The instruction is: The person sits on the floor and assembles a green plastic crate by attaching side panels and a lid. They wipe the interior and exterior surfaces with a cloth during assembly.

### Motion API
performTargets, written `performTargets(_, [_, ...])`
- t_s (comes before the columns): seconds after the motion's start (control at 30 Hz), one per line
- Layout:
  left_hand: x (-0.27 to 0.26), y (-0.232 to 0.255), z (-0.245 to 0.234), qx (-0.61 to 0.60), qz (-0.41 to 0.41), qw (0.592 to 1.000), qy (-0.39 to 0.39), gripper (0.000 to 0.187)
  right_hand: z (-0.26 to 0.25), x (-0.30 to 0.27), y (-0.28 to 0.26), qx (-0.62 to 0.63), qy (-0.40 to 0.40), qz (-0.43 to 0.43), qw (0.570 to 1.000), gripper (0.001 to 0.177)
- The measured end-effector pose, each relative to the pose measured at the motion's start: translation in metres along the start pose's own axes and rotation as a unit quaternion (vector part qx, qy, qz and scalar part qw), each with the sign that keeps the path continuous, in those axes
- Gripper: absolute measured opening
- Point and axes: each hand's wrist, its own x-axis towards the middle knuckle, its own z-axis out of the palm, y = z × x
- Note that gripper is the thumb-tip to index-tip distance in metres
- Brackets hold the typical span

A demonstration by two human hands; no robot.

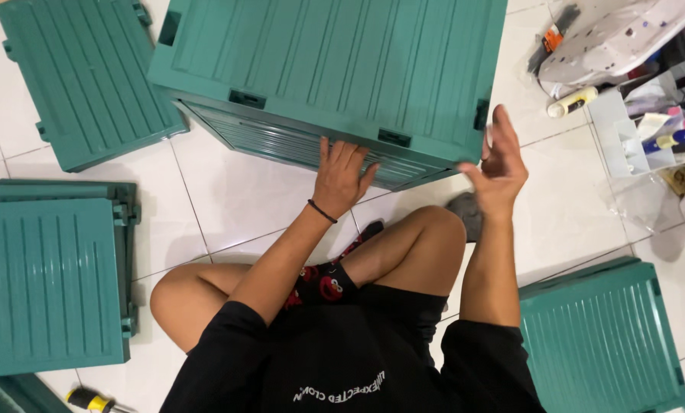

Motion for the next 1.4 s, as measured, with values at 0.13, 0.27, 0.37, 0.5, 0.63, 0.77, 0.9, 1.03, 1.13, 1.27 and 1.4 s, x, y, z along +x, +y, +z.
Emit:
performTargets(0.13, [-0.001, -0.003, 0.005, 0.008, 0.007, 1.000, 0.023, 0.027, 0.010, -0.028, 0.039, 0.190, 0.012, 0.094, 0.977, 0.096])
performTargets(0.27, [-0.003, -0.003, 0.010, 0.013, 0.015, 0.998, 0.055, 0.027, 0.026, -0.052, 0.063, 0.322, 0.024, 0.152, 0.934, 0.085])
performTargets(0.37, [-0.004, -0.005, 0.008, -0.003, 0.008, 0.999, 0.036, 0.025, 0.034, -0.058, 0.064, 0.306, 0.025, 0.141, 0.941, 0.082])
performTargets(0.5, [-0.003, 0.001, 0.000, -0.027, 0.014, 0.999, 0.042, 0.024, 0.037, -0.046, 0.049, 0.237, 0.039, 0.154, 0.958, 0.081])
performTargets(0.63, [-0.001, 0.015, -0.005, -0.014, -0.003, 0.999, 0.041, 0.028, 0.047, -0.040, 0.038, 0.260, 0.020, 0.136, 0.956, 0.086])
performTargets(0.77, [-0.005, 0.020, -0.006, -0.026, -0.018, 0.998, 0.049, 0.030, 0.041, -0.043, 0.039, 0.193, 0.007, 0.112, 0.975, 0.092])
performTargets(0.9, [-0.009, 0.011, -0.014, -0.043, -0.005, 0.999, 0.023, 0.031, 0.038, -0.044, 0.045, 0.175, -0.029, 0.128, 0.976, 0.100])
performTargets(1.03, [-0.031, 0.007, -0.032, -0.035, -0.025, 0.998, 0.051, 0.031, 0.046, -0.071, 0.027, 0.119, -0.018, 0.132, 0.984, 0.102])
performTargets(1.13, [-0.057, 0.004, -0.056, -0.048, -0.052, 0.994, 0.082, 0.042, 0.059, -0.109, 0.000, 0.049, -0.065, 0.170, 0.982, 0.098])
performTargets(1.27, [-0.081, 0.007, -0.076, -0.035, -0.089, 0.988, 0.120, 0.075, 0.093, -0.132, -0.023, 0.104, -0.031, 0.160, 0.981, 0.081])
performTargets(1.4, [-0.091, 0.020, -0.080, -0.064, -0.141, 0.981, 0.119, 0.115, 0.105, -0.121, -0.042, 0.017, -0.024, 0.140, 0.990, 0.076])
